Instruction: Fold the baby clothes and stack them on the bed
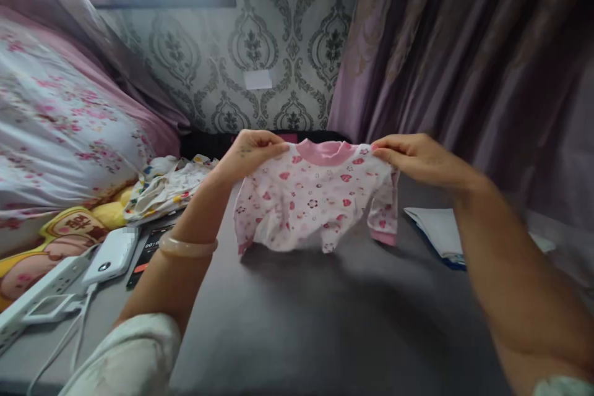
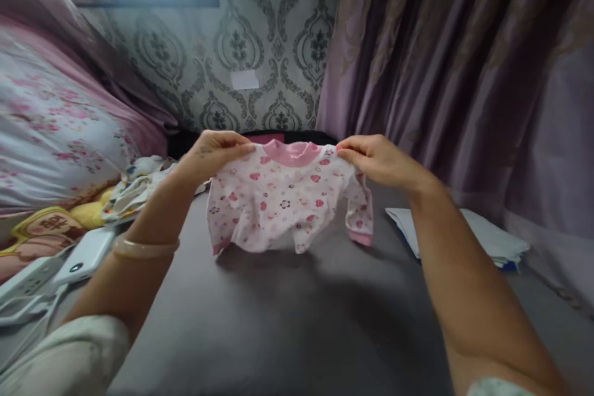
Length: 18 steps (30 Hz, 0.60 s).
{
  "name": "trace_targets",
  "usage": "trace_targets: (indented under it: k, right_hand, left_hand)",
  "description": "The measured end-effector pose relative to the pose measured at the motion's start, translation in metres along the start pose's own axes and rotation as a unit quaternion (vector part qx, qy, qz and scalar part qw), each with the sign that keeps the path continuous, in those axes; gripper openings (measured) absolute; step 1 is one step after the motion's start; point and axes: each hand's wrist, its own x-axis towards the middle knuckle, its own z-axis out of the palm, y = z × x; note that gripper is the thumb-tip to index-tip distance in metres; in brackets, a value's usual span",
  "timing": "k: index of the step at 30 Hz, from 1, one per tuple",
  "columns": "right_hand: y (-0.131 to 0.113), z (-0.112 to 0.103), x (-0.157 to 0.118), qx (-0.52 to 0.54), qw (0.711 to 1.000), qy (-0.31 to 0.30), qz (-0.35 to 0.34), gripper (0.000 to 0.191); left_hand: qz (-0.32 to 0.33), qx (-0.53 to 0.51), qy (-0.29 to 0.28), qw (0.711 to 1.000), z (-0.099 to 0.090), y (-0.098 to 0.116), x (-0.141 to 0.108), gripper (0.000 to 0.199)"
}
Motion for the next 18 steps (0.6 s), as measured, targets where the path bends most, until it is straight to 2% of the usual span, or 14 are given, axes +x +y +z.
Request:
trace_targets:
  k: [3, 6, 9, 14, 16, 18]
  right_hand:
    - [0.005, 0.001, 0.002, 0.034, 0.999, 0.001, 0.0, 0.037]
    - [0.017, 0.007, 0.007, -0.023, 1.0, -0.015, 0.009, 0.033]
    - [0.027, 0.018, 0.011, -0.083, 0.996, 0.036, -0.012, 0.026]
    - [0.028, 0.029, 0.012, -0.164, 0.978, 0.12, -0.045, 0.016]
    - [0.021, 0.025, 0.008, -0.151, 0.978, 0.135, -0.038, 0.015]
    - [0.012, 0.014, 0.004, -0.086, 0.985, 0.145, -0.043, 0.014]
  left_hand:
    - [0.034, 0.021, 0.034, 0.999, 0.001, -0.002, 0.005, 0.027]
    - [0.055, 0.149, 0.019, 0.987, 0.006, -0.01, 0.01, 0.02]
    - [0.061, 0.224, 0.034, 0.972, 0.014, -0.023, 0.014, 0.019]
    - [0.047, 0.188, 0.056, 0.98, 0.019, -0.034, 0.011, 0.022]
    - [0.057, 0.15, 0.066, 0.985, 0.014, -0.027, 0.008, 0.024]
    - [0.064, 0.088, 0.078, 0.991, 0.007, -0.016, 0.005, 0.025]
